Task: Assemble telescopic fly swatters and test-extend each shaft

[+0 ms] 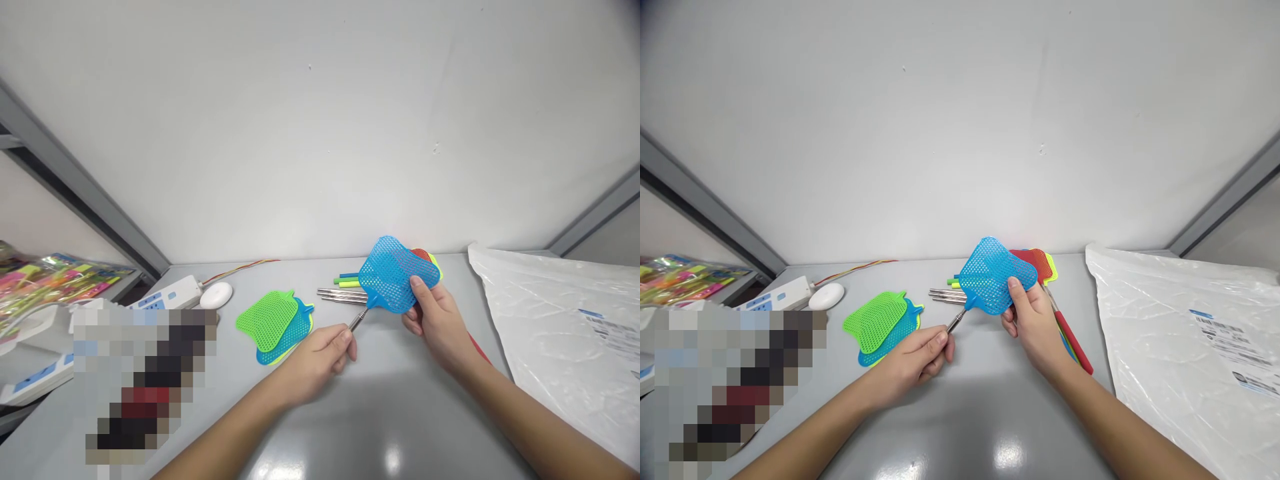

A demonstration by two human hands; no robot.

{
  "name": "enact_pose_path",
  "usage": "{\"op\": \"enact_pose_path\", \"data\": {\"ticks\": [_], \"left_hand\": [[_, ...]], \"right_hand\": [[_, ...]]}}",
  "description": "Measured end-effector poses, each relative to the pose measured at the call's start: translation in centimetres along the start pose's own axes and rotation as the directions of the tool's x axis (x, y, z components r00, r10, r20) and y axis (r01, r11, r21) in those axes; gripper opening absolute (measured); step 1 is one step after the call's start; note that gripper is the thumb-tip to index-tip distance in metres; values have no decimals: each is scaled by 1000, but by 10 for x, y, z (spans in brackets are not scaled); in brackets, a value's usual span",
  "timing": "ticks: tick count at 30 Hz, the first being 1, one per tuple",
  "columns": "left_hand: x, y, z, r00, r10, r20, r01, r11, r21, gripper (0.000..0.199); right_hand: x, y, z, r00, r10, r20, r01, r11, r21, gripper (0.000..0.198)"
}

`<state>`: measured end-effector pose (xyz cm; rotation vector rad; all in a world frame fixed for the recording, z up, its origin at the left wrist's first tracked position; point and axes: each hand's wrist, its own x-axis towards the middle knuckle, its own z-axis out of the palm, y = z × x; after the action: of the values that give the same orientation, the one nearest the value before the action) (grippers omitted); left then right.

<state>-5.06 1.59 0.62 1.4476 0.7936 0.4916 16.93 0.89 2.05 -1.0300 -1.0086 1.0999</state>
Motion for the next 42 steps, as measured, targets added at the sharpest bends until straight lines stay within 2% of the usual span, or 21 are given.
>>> {"op": "enact_pose_path", "data": {"ticks": [3,7,12,19,27,30,33,36,39,42], "left_hand": [[1,0,2,1000,-1,-4,1,1000,-7,44],[0,4,4,999,-17,33,16,1000,11,44],[-4,12,1,995,-55,88,46,994,99,46],[-3,15,9,1000,-16,10,15,986,164,45],[-8,25,10,999,-32,-7,33,982,185,44],[-6,20,11,1000,-21,-8,22,991,131,45],[-3,12,14,1000,-15,14,16,1000,-20,43],[0,6,18,996,-41,77,53,986,-156,41],[2,5,18,991,-66,120,89,976,-200,39],[4,6,15,996,-42,78,57,979,-198,41]], "right_hand": [[-5,3,6,1000,6,-13,-7,999,-33,35],[-16,9,21,998,33,62,-26,995,-99,40],[-20,9,26,1000,-9,-30,6,996,-89,40],[-13,13,18,998,53,-39,-54,998,-38,39],[-17,10,24,998,63,24,-63,997,-36,42],[-16,10,26,999,40,31,-39,998,-52,43],[-14,11,27,999,29,29,-27,999,-47,44],[-16,14,27,996,78,38,-74,993,-87,45],[-21,19,31,986,112,126,-86,977,-197,45],[-28,23,37,966,94,239,-26,962,-272,38]]}}
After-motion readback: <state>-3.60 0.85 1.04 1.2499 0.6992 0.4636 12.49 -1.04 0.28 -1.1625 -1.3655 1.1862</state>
